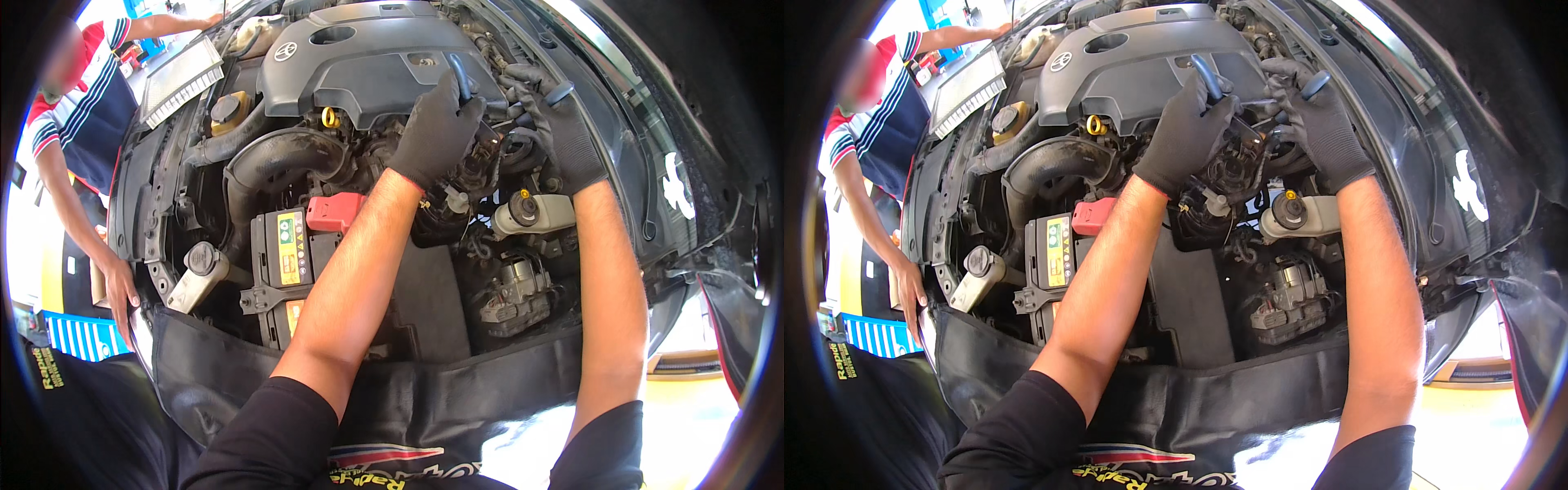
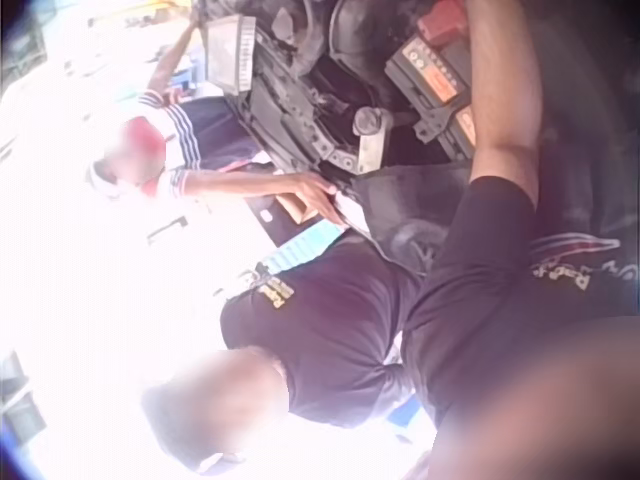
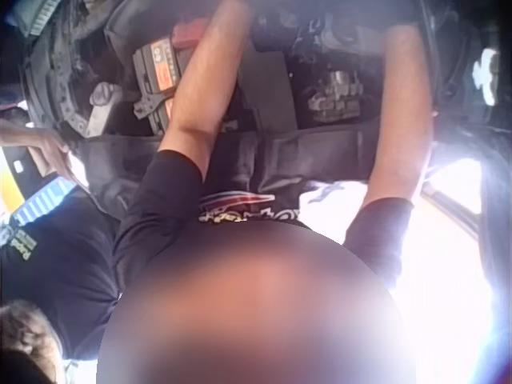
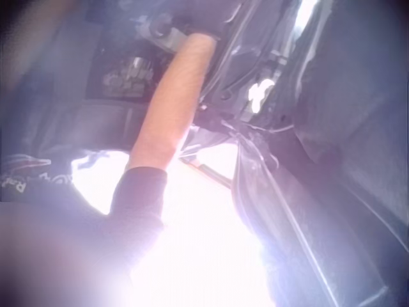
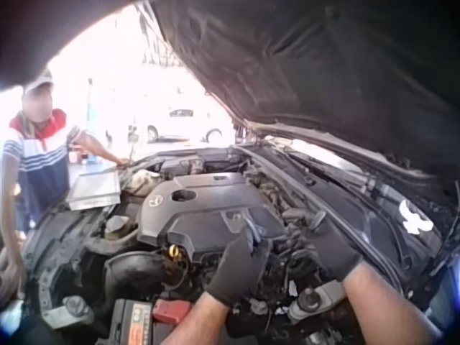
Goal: The person retrieves pliers from a tool chest and works on a car engine with the hood open. They place a protective cover over the engine bay and use the pliers to manipulate components near the battery and hoses. Another person stands nearby observing.
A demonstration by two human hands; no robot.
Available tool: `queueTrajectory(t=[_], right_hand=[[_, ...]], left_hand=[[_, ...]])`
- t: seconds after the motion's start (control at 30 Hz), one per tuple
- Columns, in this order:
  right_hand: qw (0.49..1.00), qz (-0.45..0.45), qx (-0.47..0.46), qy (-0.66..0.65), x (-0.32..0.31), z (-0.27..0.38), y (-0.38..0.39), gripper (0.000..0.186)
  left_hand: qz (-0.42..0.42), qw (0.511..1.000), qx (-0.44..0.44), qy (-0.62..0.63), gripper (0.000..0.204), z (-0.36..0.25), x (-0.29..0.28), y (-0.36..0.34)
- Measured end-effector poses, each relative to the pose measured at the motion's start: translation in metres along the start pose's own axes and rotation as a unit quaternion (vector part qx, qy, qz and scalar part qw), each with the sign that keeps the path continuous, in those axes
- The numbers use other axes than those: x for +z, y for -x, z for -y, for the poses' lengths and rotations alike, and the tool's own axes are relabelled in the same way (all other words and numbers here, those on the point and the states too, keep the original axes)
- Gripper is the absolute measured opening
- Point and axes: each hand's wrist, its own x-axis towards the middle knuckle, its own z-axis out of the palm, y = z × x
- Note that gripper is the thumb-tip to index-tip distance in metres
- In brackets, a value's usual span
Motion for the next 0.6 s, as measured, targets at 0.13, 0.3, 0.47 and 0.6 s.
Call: queueTrajectory(t=[0.13, 0.3, 0.47, 0.6], right_hand=[[1.000, 0.011, -0.014, 0.001, -0.003, -0.006, -0.001, 0.028], [0.992, -0.013, -0.030, 0.120, -0.007, -0.017, -0.006, 0.035], [0.965, 0.194, -0.041, -0.174, -0.013, -0.033, -0.029, 0.052], [0.956, 0.250, -0.038, -0.150, -0.024, -0.035, -0.043, 0.068]], left_hand=[[0.001, 1.000, -0.003, 0.022, 0.030, 0.007, 0.000, 0.000], [-0.002, 0.999, 0.016, -0.031, 0.029, 0.009, 0.002, 0.003], [-0.007, 0.995, 0.011, -0.094, 0.033, 0.002, 0.009, 0.004], [-0.001, 0.995, 0.039, -0.093, 0.032, -0.004, 0.014, 0.004]])
